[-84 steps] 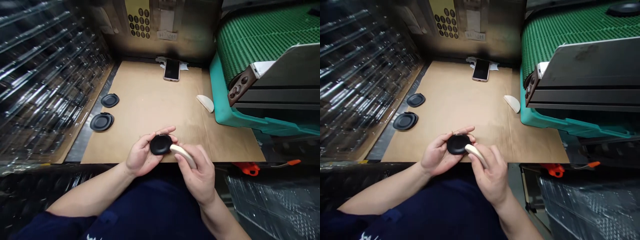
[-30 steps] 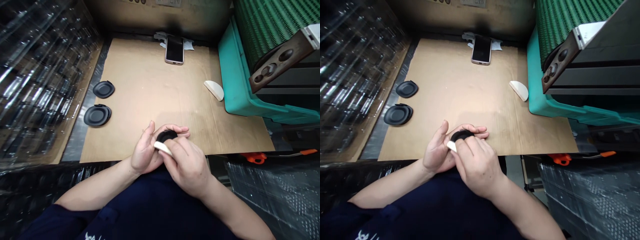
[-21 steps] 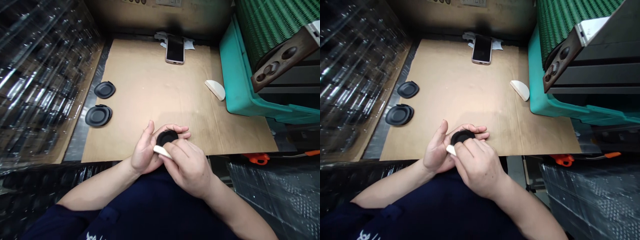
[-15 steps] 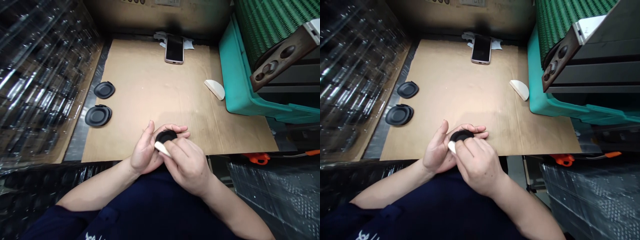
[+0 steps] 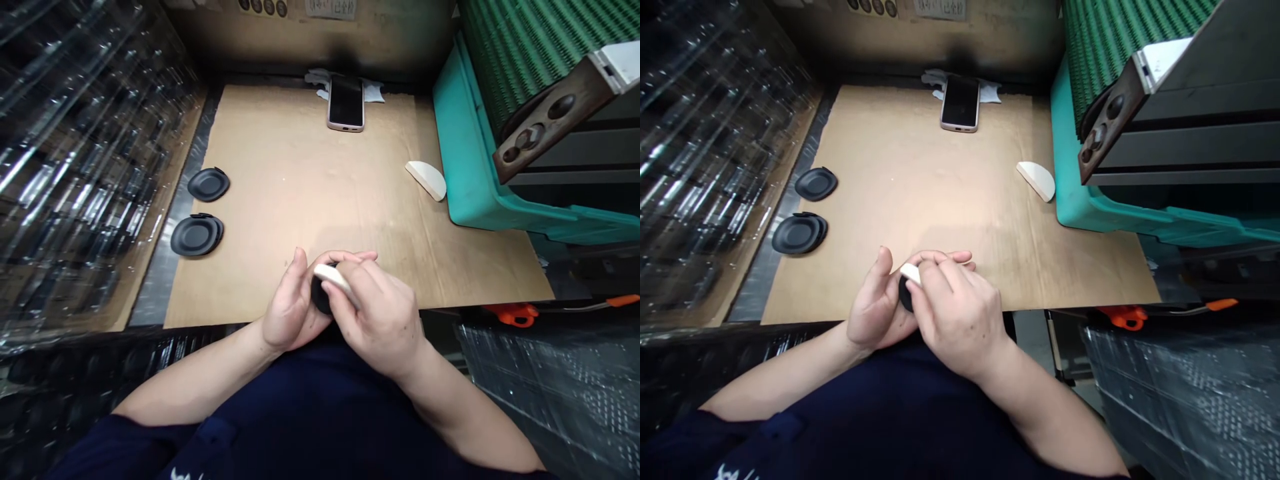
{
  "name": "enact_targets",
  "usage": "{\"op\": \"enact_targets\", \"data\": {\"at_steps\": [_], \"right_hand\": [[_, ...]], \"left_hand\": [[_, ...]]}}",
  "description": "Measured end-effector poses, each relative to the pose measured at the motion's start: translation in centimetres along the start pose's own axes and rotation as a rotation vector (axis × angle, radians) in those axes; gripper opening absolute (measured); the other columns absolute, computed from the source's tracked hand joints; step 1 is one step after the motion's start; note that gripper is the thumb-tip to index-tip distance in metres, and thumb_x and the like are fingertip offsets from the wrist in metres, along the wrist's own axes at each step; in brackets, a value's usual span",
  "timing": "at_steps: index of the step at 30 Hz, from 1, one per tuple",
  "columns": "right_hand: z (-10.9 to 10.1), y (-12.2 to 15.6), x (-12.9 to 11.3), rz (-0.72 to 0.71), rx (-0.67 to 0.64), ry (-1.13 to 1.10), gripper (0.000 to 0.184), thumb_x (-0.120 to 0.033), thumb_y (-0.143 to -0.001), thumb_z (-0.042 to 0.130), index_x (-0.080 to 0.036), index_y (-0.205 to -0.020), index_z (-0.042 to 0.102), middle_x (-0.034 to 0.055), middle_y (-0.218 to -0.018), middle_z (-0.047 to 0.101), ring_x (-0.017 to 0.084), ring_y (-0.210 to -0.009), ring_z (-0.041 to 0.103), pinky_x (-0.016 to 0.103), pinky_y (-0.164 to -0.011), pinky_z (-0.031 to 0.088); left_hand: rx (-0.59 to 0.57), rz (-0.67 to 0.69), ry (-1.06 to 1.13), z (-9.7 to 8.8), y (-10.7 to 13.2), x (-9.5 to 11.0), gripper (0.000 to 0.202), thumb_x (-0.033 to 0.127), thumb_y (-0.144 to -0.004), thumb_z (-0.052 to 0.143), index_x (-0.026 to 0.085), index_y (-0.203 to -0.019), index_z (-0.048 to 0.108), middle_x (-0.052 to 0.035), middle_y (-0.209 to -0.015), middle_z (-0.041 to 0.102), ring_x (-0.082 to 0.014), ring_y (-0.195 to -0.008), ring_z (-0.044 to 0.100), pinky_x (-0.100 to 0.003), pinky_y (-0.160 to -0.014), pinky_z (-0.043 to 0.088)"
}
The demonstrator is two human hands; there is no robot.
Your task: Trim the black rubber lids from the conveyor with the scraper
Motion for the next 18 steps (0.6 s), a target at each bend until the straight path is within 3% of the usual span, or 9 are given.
{"op": "enact_targets", "data": {"at_steps": [3,8,13,18], "right_hand": [[0.0,-0.1,-0.1,0.003,0.015,-0.017,0.018,-0.022,-0.1,0.055,-0.011,-0.105,0.069,0.0061,-0.086,0.067,0.017,-0.073,0.063,0.03,-0.068,0.049],[-0.1,0.3,-0.2,-0.087,-0.125,-0.08,0.018,-0.022,-0.099,0.053,-0.012,-0.096,0.069,0.0035,-0.076,0.063,0.017,-0.067,0.059,0.031,-0.063,0.046],[-0.1,0.3,0.0,0.003,-0.019,-0.061,0.017,-0.022,-0.1,0.055,-0.011,-0.106,0.067,0.0062,-0.087,0.067,0.017,-0.075,0.062,0.03,-0.069,0.048],[0.5,1.6,-0.5,-0.044,-0.131,-0.061,0.017,-0.02,-0.1,0.054,-0.012,-0.104,0.068,0.0035,-0.079,0.062,0.017,-0.069,0.058,0.031,-0.063,0.045]], "left_hand": [[0.004,-0.01,-0.01,-0.1,0.1,-0.1,0.072,0.064,-0.103,0.02,0.013,-0.119,0.069,-0.0175,-0.144,0.059,-0.0353,-0.143,0.046,-0.05,-0.124,0.028],[0.017,-0.003,-0.025,-0.1,0.0,0.1,0.075,0.067,-0.101,0.021,0.01,-0.115,0.069,-0.0202,-0.144,0.057,-0.0382,-0.142,0.047,-0.052,-0.123,0.029],[0.009,-0.022,-0.021,0.1,0.0,-0.2,0.073,0.067,-0.101,0.023,0.013,-0.117,0.069,-0.0179,-0.146,0.057,-0.0369,-0.146,0.042,-0.052,-0.125,0.027],[0.132,0.145,-0.008,-0.1,-0.1,-0.2,0.054,0.052,-0.106,0.028,0.016,-0.108,0.069,-0.0141,-0.146,0.057,-0.0348,-0.144,0.046,-0.054,-0.123,0.031]]}}
Point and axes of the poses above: each hand's wrist, its own y-axis away from the middle knuckle, its own z-axis out of the palm, x = y × z, the point moved 3 cm from there along -y, towards the middle knuckle
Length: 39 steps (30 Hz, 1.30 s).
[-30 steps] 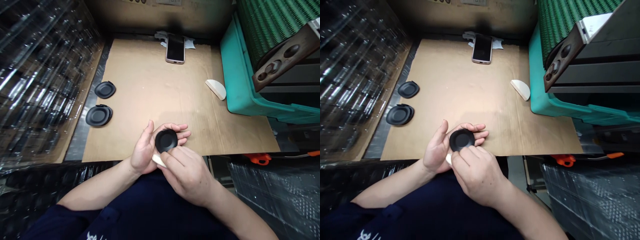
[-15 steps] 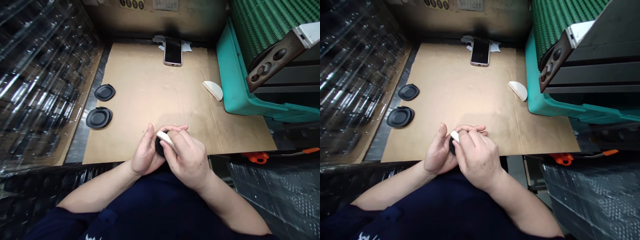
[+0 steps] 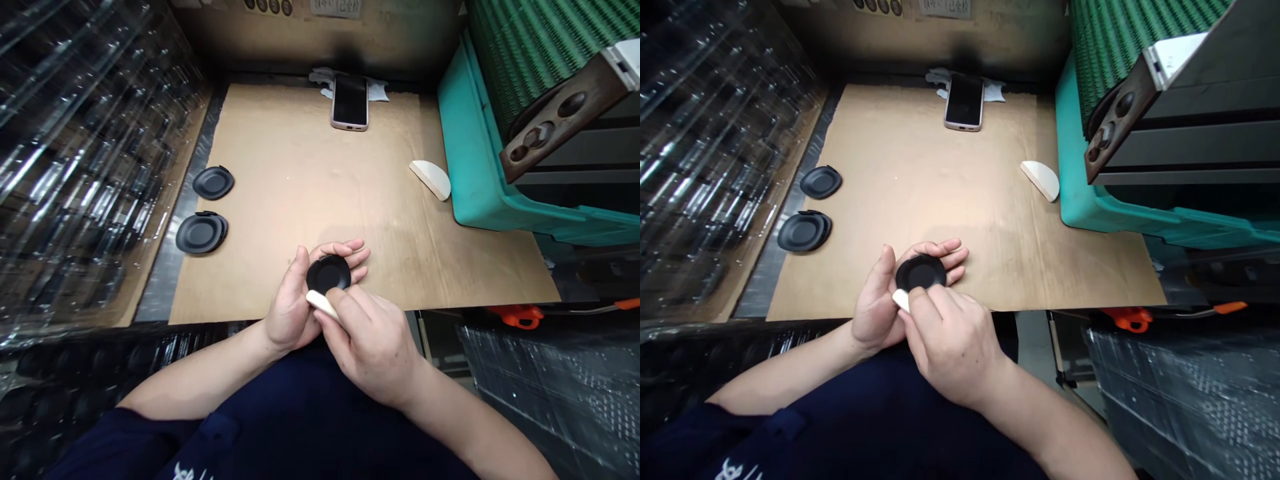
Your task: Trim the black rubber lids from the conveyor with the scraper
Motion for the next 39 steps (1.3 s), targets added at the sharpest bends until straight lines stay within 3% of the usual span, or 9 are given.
{"op": "enact_targets", "data": {"at_steps": [4,8,12,15,18,25,32,36,39], "right_hand": [[-0.3,0.8,1.1,0.061,0.054,0.149,0.018,-0.023,-0.101,0.057,-0.011,-0.108,0.068,0.0031,-0.078,0.061,0.016,-0.068,0.057,0.031,-0.063,0.043],[-0.6,1.1,0.9,0.025,0.058,0.153,0.016,-0.02,-0.1,0.056,-0.011,-0.103,0.069,0.0022,-0.074,0.059,0.015,-0.064,0.053,0.032,-0.062,0.041],[-1.1,0.5,1.3,-0.029,0.062,0.178,0.017,-0.019,-0.1,0.057,-0.01,-0.108,0.069,0.0025,-0.076,0.061,0.016,-0.067,0.055,0.031,-0.063,0.041],[-1.8,-0.5,2.9,0.008,0.129,0.273,0.02,-0.023,-0.101,0.057,-0.011,-0.111,0.069,0.0023,-0.078,0.063,0.015,-0.067,0.056,0.03,-0.063,0.041],[-2.1,-0.9,3.6,0.009,0.147,0.3,0.019,-0.023,-0.101,0.056,-0.012,-0.11,0.069,0.0019,-0.078,0.064,0.015,-0.066,0.056,0.031,-0.062,0.041],[-1.4,1.0,0.9,0.0,-0.009,0.18,0.015,-0.019,-0.1,0.052,-0.015,-0.099,0.067,0.0028,-0.075,0.062,0.016,-0.068,0.058,0.031,-0.063,0.044],[-1.3,1.0,1.5,0.062,0.075,0.166,0.015,-0.022,-0.101,0.054,-0.013,-0.105,0.066,0.0036,-0.078,0.063,0.017,-0.068,0.058,0.031,-0.062,0.045],[-1.0,1.1,0.4,-0.051,-0.027,0.032,0.016,-0.018,-0.099,0.053,-0.013,-0.105,0.067,0.004,-0.079,0.065,0.017,-0.07,0.059,0.031,-0.064,0.046],[-1.5,0.9,0.0,-0.086,0.032,0.021,0.017,-0.017,-0.098,0.056,-0.014,-0.109,0.067,0.0034,-0.079,0.066,0.016,-0.07,0.057,0.03,-0.065,0.047]], "left_hand": [[0.001,0.051,0.047,-0.1,-0.1,0.0,0.036,0.032,-0.107,0.034,0.018,-0.108,0.068,-0.0109,-0.149,0.056,-0.0285,-0.147,0.043,-0.048,-0.126,0.025],[0.0,-0.001,0.069,-0.1,-0.2,0.0,0.038,0.033,-0.107,0.034,0.016,-0.11,0.069,-0.0127,-0.151,0.055,-0.0291,-0.147,0.043,-0.047,-0.127,0.024],[-0.008,-0.115,0.087,-0.2,-0.2,0.0,0.044,0.038,-0.106,0.037,0.013,-0.124,0.068,-0.0141,-0.152,0.053,-0.0316,-0.147,0.043,-0.048,-0.126,0.028],[-0.021,-0.235,0.084,-0.4,-0.1,-0.3,0.043,0.037,-0.105,0.043,0.011,-0.128,0.068,-0.0144,-0.143,0.062,-0.0309,-0.146,0.045,-0.046,-0.126,0.028],[0.001,-0.254,0.083,-0.7,-0.1,-0.4,0.041,0.034,-0.103,0.046,0.01,-0.125,0.07,-0.0145,-0.136,0.067,-0.0301,-0.144,0.047,-0.044,-0.126,0.026],[-0.021,-0.187,0.103,0.0,-0.3,-0.2,0.045,0.039,-0.104,0.043,0.009,-0.126,0.069,-0.0198,-0.146,0.058,-0.0347,-0.144,0.047,-0.05,-0.125,0.028],[-0.036,-0.176,0.076,0.0,-0.2,-0.2,0.046,0.04,-0.106,0.038,0.011,-0.12,0.07,-0.0173,-0.148,0.057,-0.0341,-0.146,0.044,-0.05,-0.125,0.028],[-0.018,-0.18,0.084,-0.1,-0.2,-0.1,0.05,0.045,-0.105,0.037,0.009,-0.115,0.071,-0.0198,-0.147,0.057,-0.035,-0.144,0.047,-0.049,-0.125,0.028],[-0.031,-0.209,0.108,0.0,-0.2,0.0,0.061,0.055,-0.104,0.032,0.008,-0.117,0.07,-0.0214,-0.146,0.057,-0.0363,-0.143,0.048,-0.05,-0.125,0.029]]}}
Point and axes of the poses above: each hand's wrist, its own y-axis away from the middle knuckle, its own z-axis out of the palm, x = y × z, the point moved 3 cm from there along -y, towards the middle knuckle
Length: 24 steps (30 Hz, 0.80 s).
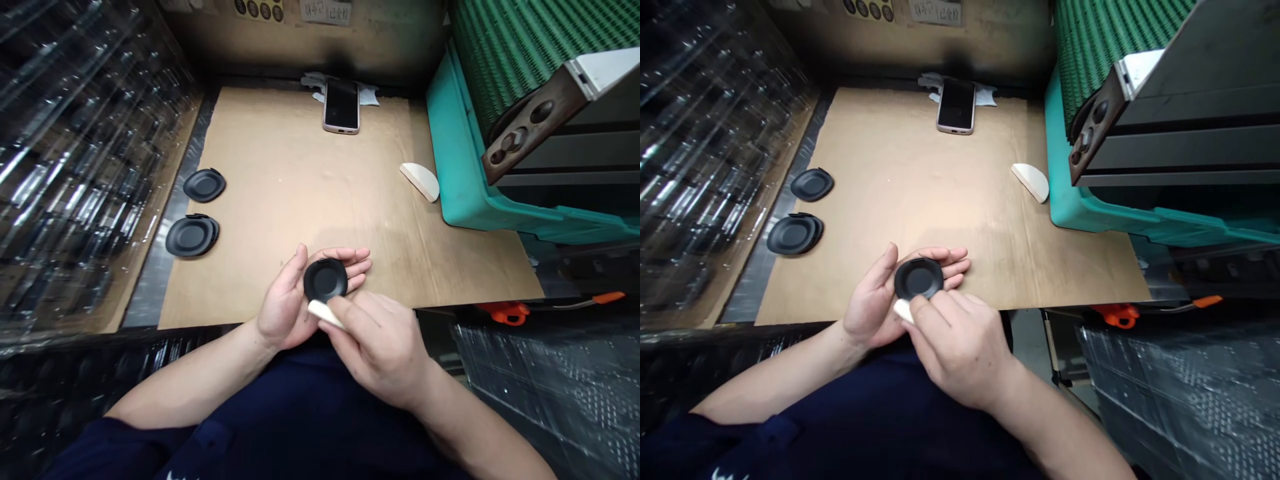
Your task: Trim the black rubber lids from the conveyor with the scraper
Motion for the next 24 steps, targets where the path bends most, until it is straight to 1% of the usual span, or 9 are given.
{"op": "enact_targets", "data": {"at_steps": [2,5,7,9,13,16,20,22,24], "right_hand": [[-0.3,-0.4,0.5,0.009,0.046,0.114,0.017,-0.016,-0.098,0.056,-0.014,-0.109,0.069,0.0037,-0.077,0.066,0.016,-0.071,0.056,0.032,-0.066,0.045],[-0.5,-1.0,1.4,-0.012,0.037,0.259,0.016,-0.016,-0.097,0.057,-0.016,-0.107,0.07,0.0043,-0.08,0.067,0.019,-0.075,0.056,0.034,-0.067,0.043],[-0.6,-1.2,1.8,-0.007,0.03,0.301,0.017,-0.016,-0.097,0.058,-0.016,-0.109,0.07,0.0046,-0.085,0.069,0.019,-0.077,0.056,0.036,-0.068,0.042],[-0.9,-1.2,1.7,0.03,0.01,0.326,0.017,-0.016,-0.098,0.056,-0.016,-0.108,0.07,0.0052,-0.087,0.069,0.02,-0.078,0.056,0.036,-0.068,0.041],[-0.8,-0.8,0.8,0.044,-0.088,0.278,0.019,-0.015,-0.099,0.052,-0.016,-0.096,0.07,0.0034,-0.076,0.062,0.018,-0.07,0.051,0.036,-0.064,0.038],[-0.5,-0.9,0.6,0.015,-0.057,0.231,0.019,-0.013,-0.099,0.052,-0.016,-0.098,0.071,0.0032,-0.075,0.062,0.018,-0.07,0.053,0.035,-0.065,0.04],[-0.6,-1.2,1.3,0.075,0.012,0.27,0.018,-0.018,-0.1,0.053,-0.013,-0.106,0.069,0.0051,-0.082,0.065,0.019,-0.077,0.058,0.034,-0.07,0.044],[-0.8,-1.1,1.3,0.122,-0.019,0.282,0.018,-0.019,-0.101,0.05,-0.014,-0.102,0.068,0.0047,-0.082,0.064,0.019,-0.075,0.057,0.034,-0.068,0.044],[-0.7,-0.8,0.9,0.129,-0.082,0.242,0.02,-0.018,-0.101,0.048,-0.017,-0.092,0.066,0.0033,-0.078,0.06,0.018,-0.07,0.055,0.034,-0.065,0.042]], "left_hand": [[-0.022,-0.01,0.002,0.1,0.0,0.0,0.063,0.055,-0.104,0.031,0.008,-0.121,0.069,-0.0212,-0.145,0.058,-0.0356,-0.142,0.049,-0.049,-0.125,0.029],[-0.042,-0.018,-0.026,0.1,0.1,-0.1,0.052,0.042,-0.106,0.034,0.008,-0.126,0.068,-0.0192,-0.143,0.06,-0.0315,-0.143,0.049,-0.046,-0.125,0.028],[-0.04,-0.014,-0.048,0.0,0.1,-0.2,0.046,0.035,-0.105,0.036,0.01,-0.128,0.068,-0.0173,-0.145,0.06,-0.031,-0.145,0.046,-0.047,-0.125,0.028],[-0.041,-0.012,-0.05,-0.1,0.1,-0.3,0.045,0.034,-0.104,0.038,0.012,-0.127,0.069,-0.0158,-0.147,0.058,-0.0327,-0.147,0.043,-0.05,-0.124,0.029],[-0.047,0.026,-0.041,-0.2,0.0,-0.3,0.046,0.036,-0.104,0.038,0.011,-0.126,0.069,-0.0172,-0.148,0.057,-0.0341,-0.145,0.045,-0.051,-0.125,0.027],[-0.063,0.036,-0.067,-0.1,0.0,-0.3,0.046,0.034,-0.104,0.036,0.009,-0.126,0.068,-0.0181,-0.146,0.059,-0.0331,-0.144,0.047,-0.049,-0.126,0.025],[-0.046,0.007,-0.078,-0.2,0.1,-0.4,0.045,0.032,-0.105,0.034,0.012,-0.128,0.067,-0.0167,-0.147,0.058,-0.032,-0.147,0.043,-0.05,-0.122,0.033],[-0.045,0.007,-0.066,-0.2,0.1,-0.3,0.045,0.033,-0.105,0.035,0.012,-0.127,0.068,-0.0165,-0.148,0.057,-0.0328,-0.147,0.043,-0.05,-0.122,0.033],[-0.051,0.029,-0.062,-0.1,0.0,-0.3,0.045,0.035,-0.104,0.037,0.011,-0.124,0.069,-0.0174,-0.148,0.057,-0.0333,-0.146,0.044,-0.049,-0.124,0.03]]}}
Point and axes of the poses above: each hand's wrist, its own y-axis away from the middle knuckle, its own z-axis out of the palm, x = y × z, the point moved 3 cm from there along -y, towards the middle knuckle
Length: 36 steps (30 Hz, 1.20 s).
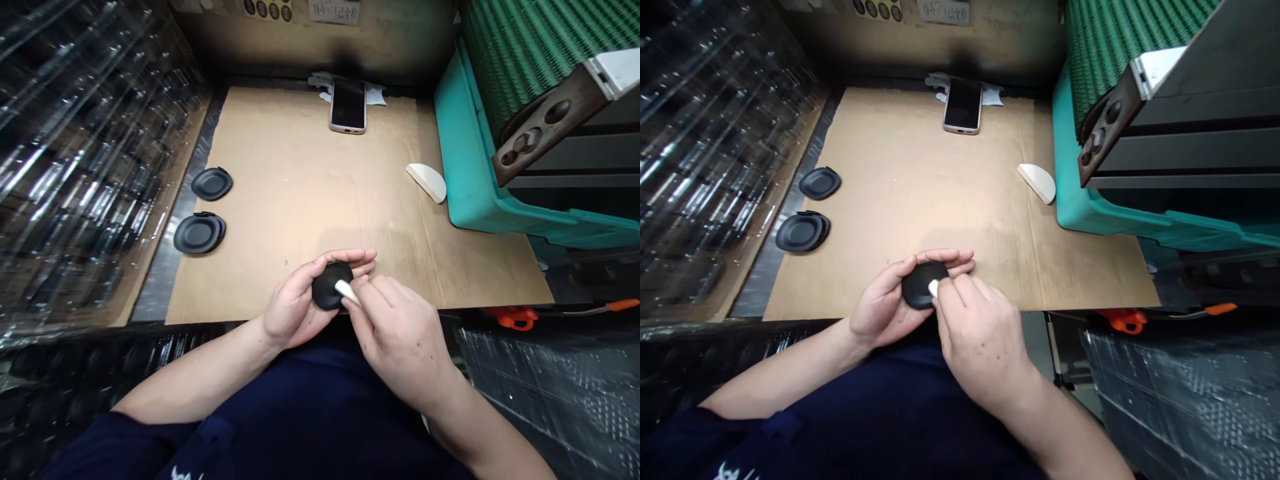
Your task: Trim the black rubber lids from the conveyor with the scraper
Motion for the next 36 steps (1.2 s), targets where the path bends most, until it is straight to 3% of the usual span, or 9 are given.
{"op": "enact_targets", "data": {"at_steps": [3,8,10,14,17,20,25,31,36], "right_hand": [[0.3,0.0,-0.4,-0.028,-0.03,-0.061,0.022,-0.018,-0.101,0.048,-0.018,-0.087,0.065,0.0023,-0.075,0.058,0.017,-0.068,0.053,0.033,-0.063,0.042],[0.3,-0.8,0.8,0.047,0.102,-0.127,0.015,-0.022,-0.101,0.054,-0.017,-0.107,0.067,0.0055,-0.089,0.067,0.018,-0.08,0.063,0.033,-0.073,0.051],[-0.3,-0.6,1.2,0.092,0.228,-0.248,0.015,-0.019,-0.098,0.061,-0.02,-0.112,0.065,0.0055,-0.092,0.068,0.019,-0.084,0.066,0.034,-0.076,0.055],[-0.3,1.0,1.4,0.073,0.505,-0.568,0.02,-0.012,-0.089,0.07,-0.025,-0.101,0.06,0.0072,-0.108,0.07,0.022,-0.099,0.071,0.04,-0.083,0.062],[1.6,2.1,0.4,-0.184,0.405,-0.616,0.02,-0.013,-0.093,0.06,-0.024,-0.109,0.053,0.0123,-0.136,0.063,0.027,-0.122,0.067,0.049,-0.092,0.063],[3.4,2.7,-0.5,-0.395,0.245,-0.441,0.031,-0.009,-0.096,0.045,-0.015,-0.126,0.054,0.0155,-0.141,0.061,0.028,-0.138,0.055,0.052,-0.108,0.055],[4.1,2.0,-1.0,-0.378,0.142,-0.27,0.047,-0.011,-0.095,0.05,-0.005,-0.142,0.052,0.0183,-0.149,0.055,0.031,-0.15,0.037,0.053,-0.121,0.04],[4.2,2.3,-1.6,-0.493,0.095,-0.275,0.047,-0.012,-0.097,0.044,-0.005,-0.144,0.051,0.0149,-0.152,0.053,0.03,-0.15,0.037,0.048,-0.122,0.039],[3.9,2.4,-1.1,-0.43,0.105,-0.309,0.049,-0.011,-0.096,0.044,-0.005,-0.144,0.05,0.0164,-0.152,0.052,0.03,-0.152,0.033,0.052,-0.122,0.039]], "left_hand": [[0.005,0.008,-0.011,0.1,-0.1,0.0,0.045,0.037,-0.104,0.04,0.01,-0.121,0.071,-0.0183,-0.146,0.059,-0.034,-0.145,0.046,-0.049,-0.126,0.026],[0.045,-0.046,0.016,0.0,0.0,0.1,0.046,0.04,-0.105,0.037,0.013,-0.119,0.071,-0.0153,-0.144,0.061,-0.033,-0.141,0.05,-0.048,-0.12,0.035],[0.056,-0.047,0.034,0.0,0.1,0.2,0.05,0.044,-0.105,0.034,0.012,-0.119,0.07,-0.0157,-0.144,0.061,-0.0332,-0.14,0.051,-0.048,-0.119,0.036],[0.055,-0.04,0.082,0.1,0.0,0.2,0.059,0.053,-0.105,0.03,0.011,-0.126,0.065,-0.0186,-0.145,0.059,-0.0336,-0.14,0.051,-0.049,-0.121,0.033],[0.071,-0.035,0.114,0.0,-0.1,0.3,0.053,0.051,-0.104,0.035,0.015,-0.134,0.06,-0.0184,-0.142,0.061,-0.0331,-0.136,0.055,-0.051,-0.121,0.032],[0.089,-0.003,0.125,-0.2,-0.2,0.5,0.046,0.045,-0.104,0.039,0.015,-0.127,0.063,-0.019,-0.139,0.062,-0.0329,-0.133,0.058,-0.05,-0.122,0.032],[0.015,-0.05,0.166,-0.1,0.2,0.3,0.059,0.055,-0.104,0.029,0.011,-0.112,0.068,-0.0197,-0.142,0.06,-0.0346,-0.136,0.055,-0.047,-0.123,0.032],[0.044,-0.01,0.139,-0.1,0.4,0.6,0.077,0.067,-0.101,0.02,0.007,-0.109,0.069,-0.0224,-0.144,0.057,-0.0403,-0.139,0.051,-0.051,-0.123,0.03],[0.029,-0.014,0.099,0.0,0.3,0.5,0.078,0.071,-0.099,0.024,0.009,-0.111,0.07,-0.0216,-0.145,0.056,-0.0401,-0.139,0.051,-0.051,-0.123,0.031]]}}
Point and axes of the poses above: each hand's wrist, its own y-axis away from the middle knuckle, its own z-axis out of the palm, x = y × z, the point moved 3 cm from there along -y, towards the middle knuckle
